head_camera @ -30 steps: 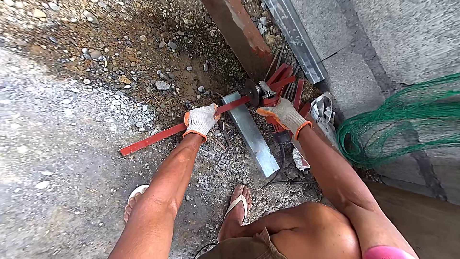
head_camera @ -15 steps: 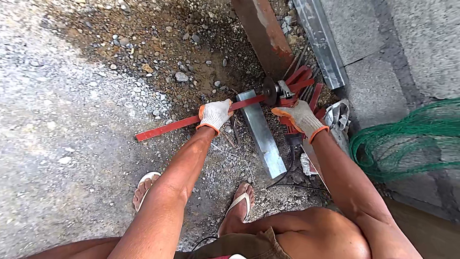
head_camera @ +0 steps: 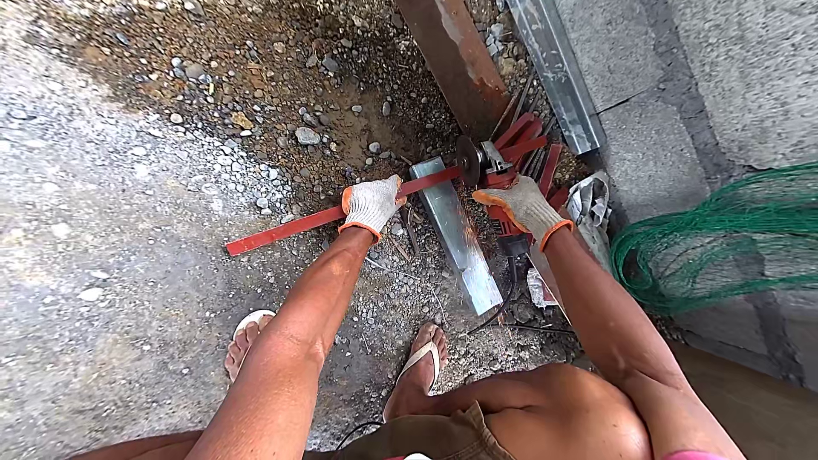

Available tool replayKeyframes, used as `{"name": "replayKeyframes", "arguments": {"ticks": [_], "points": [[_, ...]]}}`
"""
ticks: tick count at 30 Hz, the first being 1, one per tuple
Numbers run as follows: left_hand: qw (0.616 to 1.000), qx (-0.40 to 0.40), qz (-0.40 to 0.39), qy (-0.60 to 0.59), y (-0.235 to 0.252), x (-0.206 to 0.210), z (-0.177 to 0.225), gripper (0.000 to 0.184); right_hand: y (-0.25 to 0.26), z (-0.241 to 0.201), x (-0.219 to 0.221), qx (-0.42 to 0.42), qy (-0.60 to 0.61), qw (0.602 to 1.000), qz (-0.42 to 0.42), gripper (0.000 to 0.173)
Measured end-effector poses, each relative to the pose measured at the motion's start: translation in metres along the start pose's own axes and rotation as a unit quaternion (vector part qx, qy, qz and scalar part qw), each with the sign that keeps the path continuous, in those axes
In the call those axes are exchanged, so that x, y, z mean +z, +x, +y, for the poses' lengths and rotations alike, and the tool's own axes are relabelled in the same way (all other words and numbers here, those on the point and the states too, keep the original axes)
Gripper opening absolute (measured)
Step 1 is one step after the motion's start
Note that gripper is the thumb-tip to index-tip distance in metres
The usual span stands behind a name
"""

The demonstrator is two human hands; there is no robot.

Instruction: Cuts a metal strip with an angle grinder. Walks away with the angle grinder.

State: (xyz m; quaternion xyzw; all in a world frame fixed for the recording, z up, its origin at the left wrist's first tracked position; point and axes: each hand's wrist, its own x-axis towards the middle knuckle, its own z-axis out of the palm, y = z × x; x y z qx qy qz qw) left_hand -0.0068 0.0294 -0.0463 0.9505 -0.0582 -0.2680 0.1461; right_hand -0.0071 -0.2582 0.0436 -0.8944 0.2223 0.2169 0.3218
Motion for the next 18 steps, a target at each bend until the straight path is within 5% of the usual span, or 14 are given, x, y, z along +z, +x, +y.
{"name": "replayKeyframes", "arguments": {"ticks": [18], "points": [[1.000, 0.003, -0.002, -0.016, -0.002, -0.001, 0.001, 0.041, -0.023, -0.010, -0.003, 0.004, -0.061, 0.998, 0.002, 0.059]]}}
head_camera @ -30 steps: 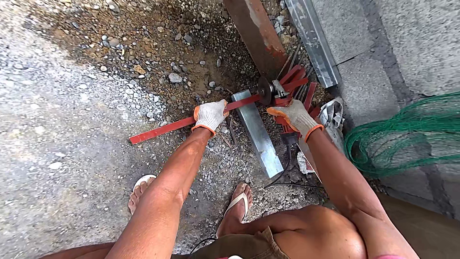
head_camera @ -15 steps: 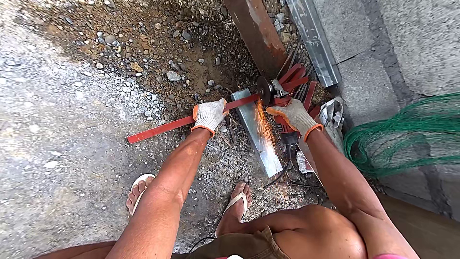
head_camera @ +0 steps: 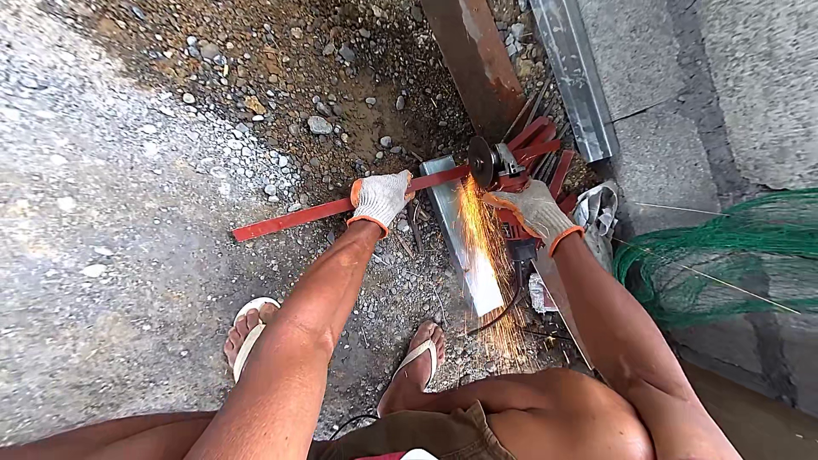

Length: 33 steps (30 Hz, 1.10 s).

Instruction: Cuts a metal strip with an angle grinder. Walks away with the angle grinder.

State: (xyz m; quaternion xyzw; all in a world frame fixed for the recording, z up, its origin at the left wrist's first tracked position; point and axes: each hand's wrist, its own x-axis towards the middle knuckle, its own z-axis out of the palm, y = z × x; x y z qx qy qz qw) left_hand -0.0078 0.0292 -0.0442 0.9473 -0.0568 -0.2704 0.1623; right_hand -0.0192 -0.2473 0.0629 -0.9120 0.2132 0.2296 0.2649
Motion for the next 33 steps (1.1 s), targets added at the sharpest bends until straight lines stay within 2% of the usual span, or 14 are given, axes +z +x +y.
{"name": "replayKeyframes", "arguments": {"ticks": [5, 10, 13, 21, 24, 30, 33], "points": [[1.000, 0.001, 0.005, -0.005, 0.000, 0.000, 0.000, 0.041, 0.021, 0.011, 0.001, -0.002, 0.008, 1.000, -0.002, 0.060], [1.000, 0.004, 0.010, -0.009, 0.001, 0.002, -0.002, 0.041, 0.009, 0.020, -0.003, -0.007, -0.018, 1.000, -0.014, 0.067], [1.000, 0.006, 0.006, -0.008, 0.001, 0.001, -0.002, 0.041, 0.007, 0.025, -0.004, -0.007, -0.023, 1.000, -0.018, 0.065], [1.000, -0.002, 0.002, -0.001, 0.002, 0.001, -0.001, 0.042, 0.014, 0.018, -0.002, -0.003, -0.011, 1.000, -0.013, 0.065], [1.000, -0.002, -0.001, -0.001, 0.001, 0.000, 0.000, 0.043, 0.017, 0.013, -0.001, -0.024, 0.018, 0.999, -0.018, 0.058], [1.000, -0.001, 0.007, -0.006, 0.002, 0.002, -0.001, 0.040, 0.014, 0.010, -0.003, -0.002, -0.013, 1.000, -0.009, 0.064], [1.000, 0.002, 0.016, 0.000, 0.003, 0.004, -0.002, 0.041, 0.017, 0.012, -0.002, 0.002, 0.009, 1.000, -0.016, 0.065]]}}
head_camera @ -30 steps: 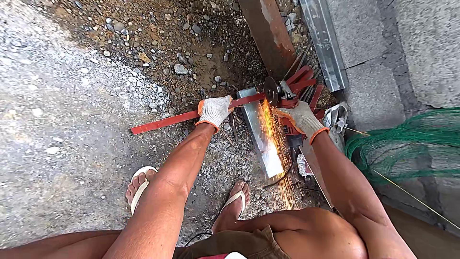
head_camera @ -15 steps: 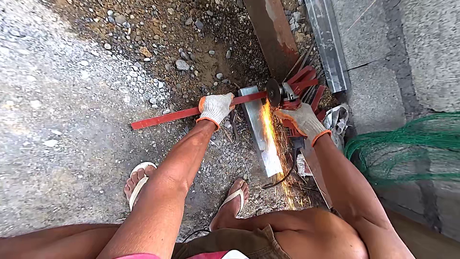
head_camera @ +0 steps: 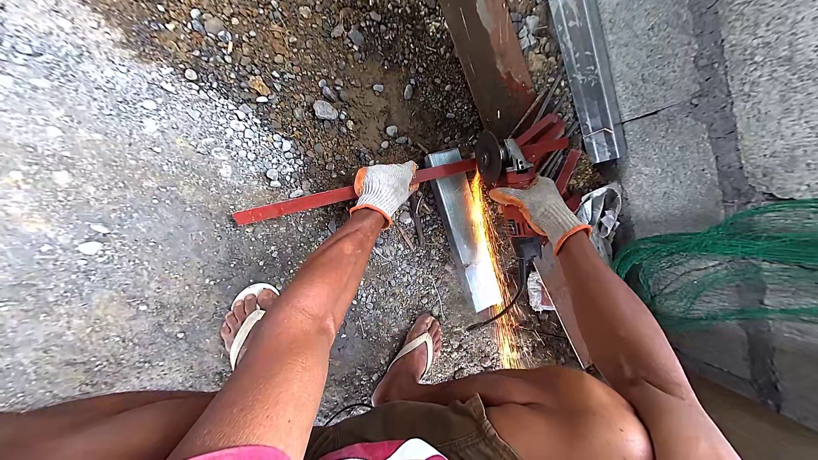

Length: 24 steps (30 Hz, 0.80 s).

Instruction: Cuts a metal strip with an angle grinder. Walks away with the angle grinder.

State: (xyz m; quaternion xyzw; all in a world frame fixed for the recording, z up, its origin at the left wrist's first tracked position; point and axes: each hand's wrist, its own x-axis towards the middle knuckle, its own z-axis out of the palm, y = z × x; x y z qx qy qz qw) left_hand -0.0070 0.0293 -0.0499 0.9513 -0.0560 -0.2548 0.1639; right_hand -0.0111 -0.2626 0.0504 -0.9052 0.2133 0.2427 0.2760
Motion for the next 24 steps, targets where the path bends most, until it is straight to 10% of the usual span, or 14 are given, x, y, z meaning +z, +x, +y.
{"name": "replayKeyframes", "arguments": {"ticks": [24], "points": [[1.000, 0.001, -0.022, 0.006, 0.000, -0.004, 0.002, 0.042, 0.003, -0.013, 0.001, -0.007, -0.015, 1.000, 0.015, 0.061]]}}
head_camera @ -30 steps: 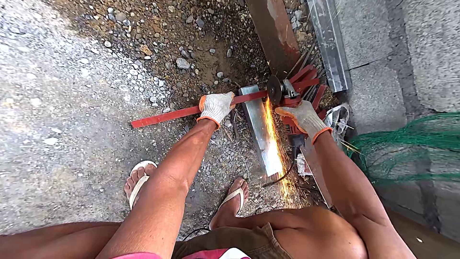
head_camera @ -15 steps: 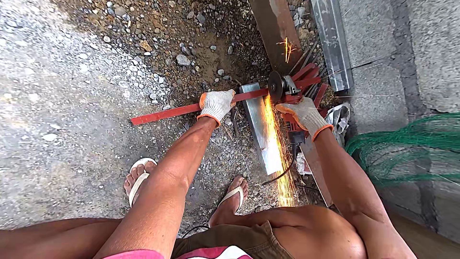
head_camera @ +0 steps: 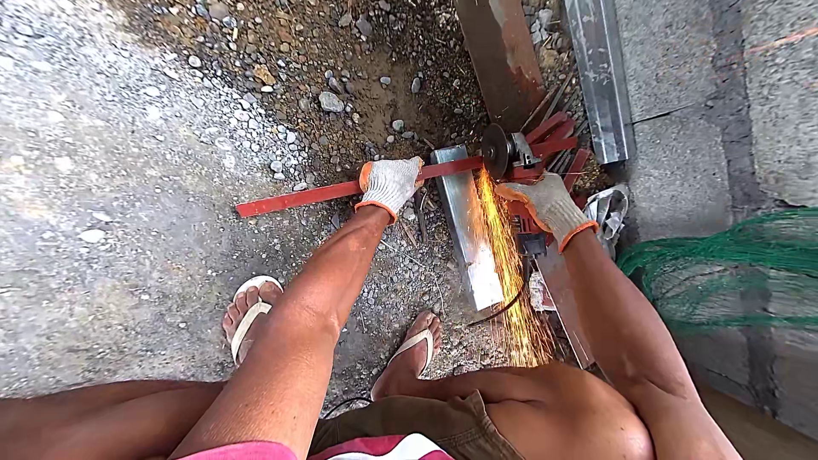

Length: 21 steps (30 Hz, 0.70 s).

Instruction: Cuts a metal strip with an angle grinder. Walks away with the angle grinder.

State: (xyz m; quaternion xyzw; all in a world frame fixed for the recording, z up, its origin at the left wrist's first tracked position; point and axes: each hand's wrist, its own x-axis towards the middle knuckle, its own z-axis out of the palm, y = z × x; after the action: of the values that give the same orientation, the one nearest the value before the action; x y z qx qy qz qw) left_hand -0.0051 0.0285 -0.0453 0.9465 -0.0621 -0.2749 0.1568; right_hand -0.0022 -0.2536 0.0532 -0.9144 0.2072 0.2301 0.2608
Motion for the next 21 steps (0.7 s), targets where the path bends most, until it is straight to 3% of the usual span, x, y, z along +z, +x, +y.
{"name": "replayKeyframes", "arguments": {"ticks": [4, 21], "points": [[1.000, 0.001, 0.016, -0.007, 0.000, 0.002, -0.001, 0.039, 0.009, 0.005, 0.003, 0.024, -0.016, 1.000, 0.006, 0.071], [1.000, -0.001, 0.017, -0.011, -0.001, 0.001, 0.000, 0.040, 0.001, 0.008, 0.000, 0.006, 0.010, 1.000, -0.015, 0.062]]}}
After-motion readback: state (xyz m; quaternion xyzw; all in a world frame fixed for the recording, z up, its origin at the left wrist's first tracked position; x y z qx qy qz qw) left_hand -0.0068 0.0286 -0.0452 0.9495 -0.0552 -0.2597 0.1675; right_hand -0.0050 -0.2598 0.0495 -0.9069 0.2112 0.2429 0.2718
